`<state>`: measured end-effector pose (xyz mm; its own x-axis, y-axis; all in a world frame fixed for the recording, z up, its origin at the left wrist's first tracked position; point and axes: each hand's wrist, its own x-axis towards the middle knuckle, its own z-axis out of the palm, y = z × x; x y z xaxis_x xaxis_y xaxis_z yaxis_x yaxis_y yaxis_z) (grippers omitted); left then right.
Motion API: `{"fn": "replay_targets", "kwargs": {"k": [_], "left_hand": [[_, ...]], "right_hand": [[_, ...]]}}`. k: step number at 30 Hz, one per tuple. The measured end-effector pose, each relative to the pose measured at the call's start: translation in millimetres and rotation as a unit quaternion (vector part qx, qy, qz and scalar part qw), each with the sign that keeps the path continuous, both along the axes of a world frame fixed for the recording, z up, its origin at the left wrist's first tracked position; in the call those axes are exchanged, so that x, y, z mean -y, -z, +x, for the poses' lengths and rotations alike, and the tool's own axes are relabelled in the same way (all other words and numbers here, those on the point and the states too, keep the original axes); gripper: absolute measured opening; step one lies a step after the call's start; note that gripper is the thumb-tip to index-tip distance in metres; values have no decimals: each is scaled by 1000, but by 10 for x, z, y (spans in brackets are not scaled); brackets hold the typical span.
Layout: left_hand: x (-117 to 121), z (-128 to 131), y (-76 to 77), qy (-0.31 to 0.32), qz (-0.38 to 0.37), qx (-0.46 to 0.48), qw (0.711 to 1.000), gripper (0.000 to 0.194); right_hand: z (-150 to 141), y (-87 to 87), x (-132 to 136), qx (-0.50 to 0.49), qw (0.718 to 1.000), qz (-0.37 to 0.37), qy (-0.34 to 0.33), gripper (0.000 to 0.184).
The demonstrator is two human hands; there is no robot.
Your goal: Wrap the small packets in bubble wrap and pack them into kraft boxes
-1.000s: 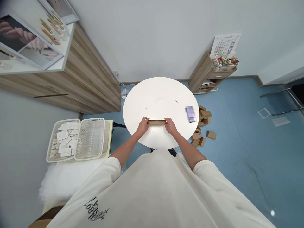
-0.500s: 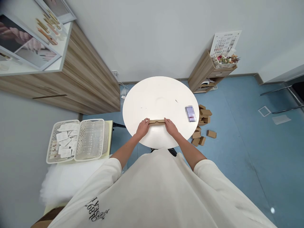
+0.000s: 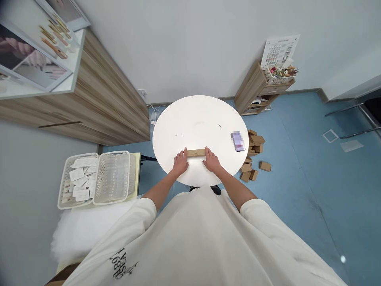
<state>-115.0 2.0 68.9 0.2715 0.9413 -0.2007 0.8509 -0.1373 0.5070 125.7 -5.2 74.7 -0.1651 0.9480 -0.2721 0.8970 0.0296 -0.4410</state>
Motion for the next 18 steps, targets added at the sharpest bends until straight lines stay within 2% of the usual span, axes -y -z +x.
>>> {"fn": "replay_targets", "kwargs": {"k": [7, 13, 18], "left_hand": [[-63, -33, 6, -11, -41, 32, 999, 68], [4, -49, 23, -6, -39, 64, 997, 50], [148, -42, 97, -2, -93, 75, 993, 44]], "right_hand": [[-64, -54, -92, -116, 984, -43, 125, 52], [-44, -20, 4, -93, 987, -21, 128, 33], [0, 51, 173, -91, 987, -33, 128, 34]]}}
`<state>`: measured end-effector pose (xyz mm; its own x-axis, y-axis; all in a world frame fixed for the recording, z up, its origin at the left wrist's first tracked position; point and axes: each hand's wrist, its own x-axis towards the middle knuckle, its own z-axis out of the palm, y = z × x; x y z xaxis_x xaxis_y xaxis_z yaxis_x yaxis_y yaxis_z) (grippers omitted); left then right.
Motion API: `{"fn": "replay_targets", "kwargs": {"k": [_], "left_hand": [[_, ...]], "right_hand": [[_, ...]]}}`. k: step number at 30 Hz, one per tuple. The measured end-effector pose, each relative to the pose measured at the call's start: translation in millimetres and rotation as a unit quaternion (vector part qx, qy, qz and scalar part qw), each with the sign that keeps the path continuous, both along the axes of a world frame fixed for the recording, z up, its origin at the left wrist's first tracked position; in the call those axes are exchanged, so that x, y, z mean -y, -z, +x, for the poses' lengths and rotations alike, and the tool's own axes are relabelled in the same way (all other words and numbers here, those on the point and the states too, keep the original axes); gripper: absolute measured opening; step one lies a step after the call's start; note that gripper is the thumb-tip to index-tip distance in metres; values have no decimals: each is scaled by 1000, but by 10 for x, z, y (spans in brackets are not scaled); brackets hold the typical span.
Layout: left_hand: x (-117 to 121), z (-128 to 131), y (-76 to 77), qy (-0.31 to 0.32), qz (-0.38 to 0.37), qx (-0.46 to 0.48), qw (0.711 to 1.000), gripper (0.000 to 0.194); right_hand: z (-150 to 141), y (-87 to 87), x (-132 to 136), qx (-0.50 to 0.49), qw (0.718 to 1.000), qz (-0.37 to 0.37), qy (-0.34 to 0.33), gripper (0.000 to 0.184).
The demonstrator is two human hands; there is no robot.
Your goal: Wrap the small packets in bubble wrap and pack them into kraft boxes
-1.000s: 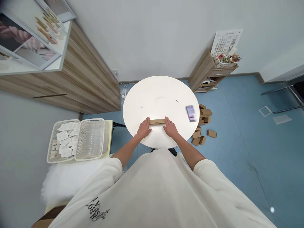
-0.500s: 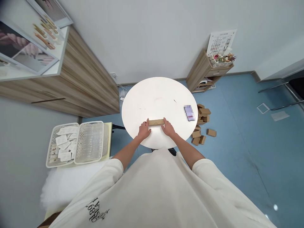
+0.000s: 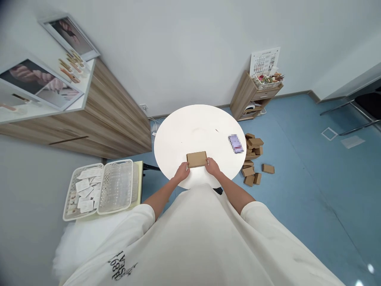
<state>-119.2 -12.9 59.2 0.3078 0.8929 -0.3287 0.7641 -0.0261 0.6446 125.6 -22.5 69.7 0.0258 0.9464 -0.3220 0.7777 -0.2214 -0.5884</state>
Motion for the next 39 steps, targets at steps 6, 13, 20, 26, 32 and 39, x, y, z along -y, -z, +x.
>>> {"fn": "replay_targets", "kwargs": {"k": [6, 13, 20, 26, 32, 39], "left_hand": [[-29, 61, -48, -77, -18, 59, 995, 49], [-29, 146, -135, -121, -71, 115, 983, 58], [19, 134, -145, -143, -94, 124, 977, 59], [32, 210, -89, -159, -125, 122, 972, 65], [52, 475, -66, -181, -145, 116, 966, 68], [18, 1090, -73, -179, -114, 114, 971, 67]], "right_hand": [[9, -40, 31, -20, 1000, -5, 0, 45], [-8, 24, 41, -68, 995, -71, 20, 51], [-13, 27, 59, -99, 990, -95, 33, 53], [19, 85, 59, -103, 990, -78, 50, 49], [267, 214, 107, -110, 989, -79, 63, 53], [854, 217, 122, -144, 986, -2, 86, 42]]}}
